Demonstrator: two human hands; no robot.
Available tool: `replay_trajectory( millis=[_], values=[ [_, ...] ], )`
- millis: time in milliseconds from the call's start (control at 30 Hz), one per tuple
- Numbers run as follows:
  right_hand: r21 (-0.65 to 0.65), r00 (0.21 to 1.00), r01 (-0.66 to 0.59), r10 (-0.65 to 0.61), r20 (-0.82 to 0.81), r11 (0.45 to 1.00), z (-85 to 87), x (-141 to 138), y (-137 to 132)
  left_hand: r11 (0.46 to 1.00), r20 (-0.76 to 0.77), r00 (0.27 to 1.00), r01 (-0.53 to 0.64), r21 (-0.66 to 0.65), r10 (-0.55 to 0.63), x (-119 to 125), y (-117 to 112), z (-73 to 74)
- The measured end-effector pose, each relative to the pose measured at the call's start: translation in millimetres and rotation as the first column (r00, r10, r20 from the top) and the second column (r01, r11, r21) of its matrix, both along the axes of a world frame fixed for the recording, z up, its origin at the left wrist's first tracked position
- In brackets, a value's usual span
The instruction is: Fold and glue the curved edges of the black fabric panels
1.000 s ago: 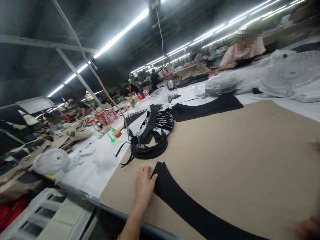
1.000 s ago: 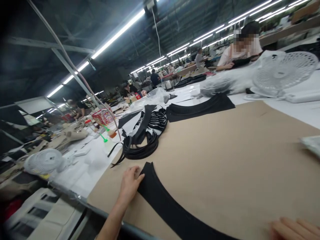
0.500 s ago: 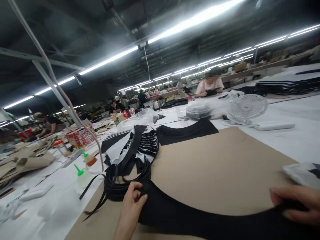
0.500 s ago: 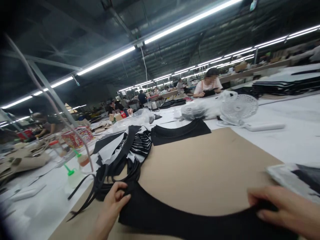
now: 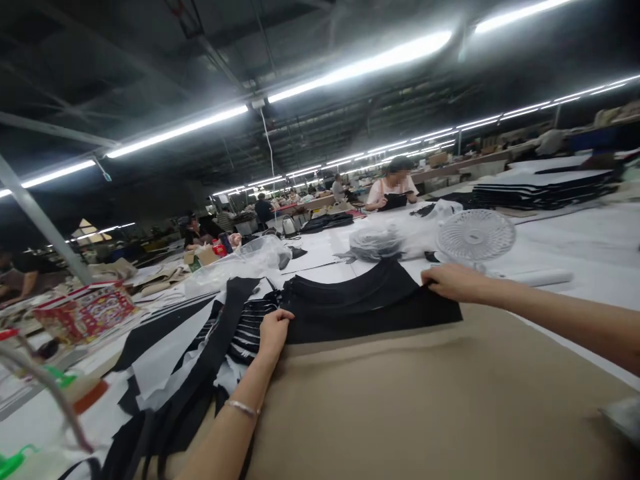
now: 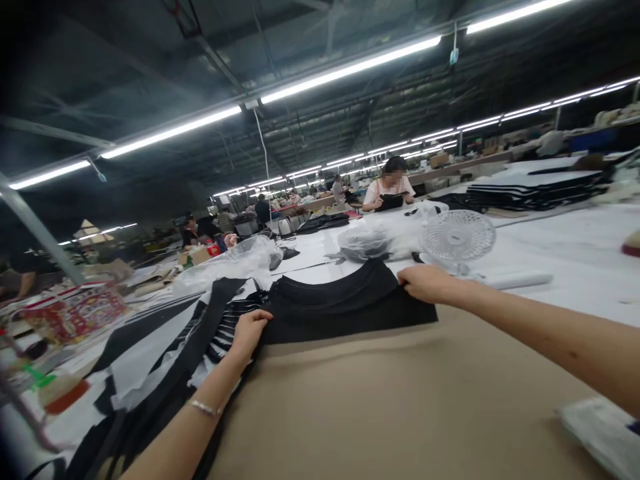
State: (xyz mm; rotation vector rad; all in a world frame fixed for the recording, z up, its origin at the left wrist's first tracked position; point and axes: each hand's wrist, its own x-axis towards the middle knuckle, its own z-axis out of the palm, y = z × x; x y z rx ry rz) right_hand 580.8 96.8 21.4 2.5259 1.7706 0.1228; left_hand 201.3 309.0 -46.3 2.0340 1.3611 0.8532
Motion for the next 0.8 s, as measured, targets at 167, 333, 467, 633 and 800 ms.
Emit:
replay_trajectory(
  millis=[167,333,467,633,800],
  values=[
    [0.026,0.992,0.028,-0.031,0.121,0.999,-10.2,7,72,0.992,-0.188,0.981,-0.026,0.123,0.049,29,33,-10.9],
    [0.152,0.979,0.003,-0.033,0.201,0.988,-30.7,6,112,0.955,-0.311,0.94,-0.048,0.294,0.143,40,20,-29.0],
    [0.236,0.977,-0.069,0.018,0.21,0.969,-42.8,-2,99,0.909,-0.401,0.916,0.147,0.389,0.023,36,-21,-48.7],
    [0.167,0.956,-0.268,0.24,0.171,0.949,-43.3,-23,11,0.846,-0.495,0.85,0.392,0.362,-0.181,28,-63,-77.5],
    [0.151,0.973,-0.229,0.231,0.004,0.962,-37.5,-43,-141,0.822,-0.508,0.84,0.42,0.385,-0.191,30,-62,-71.7]
  ],
)
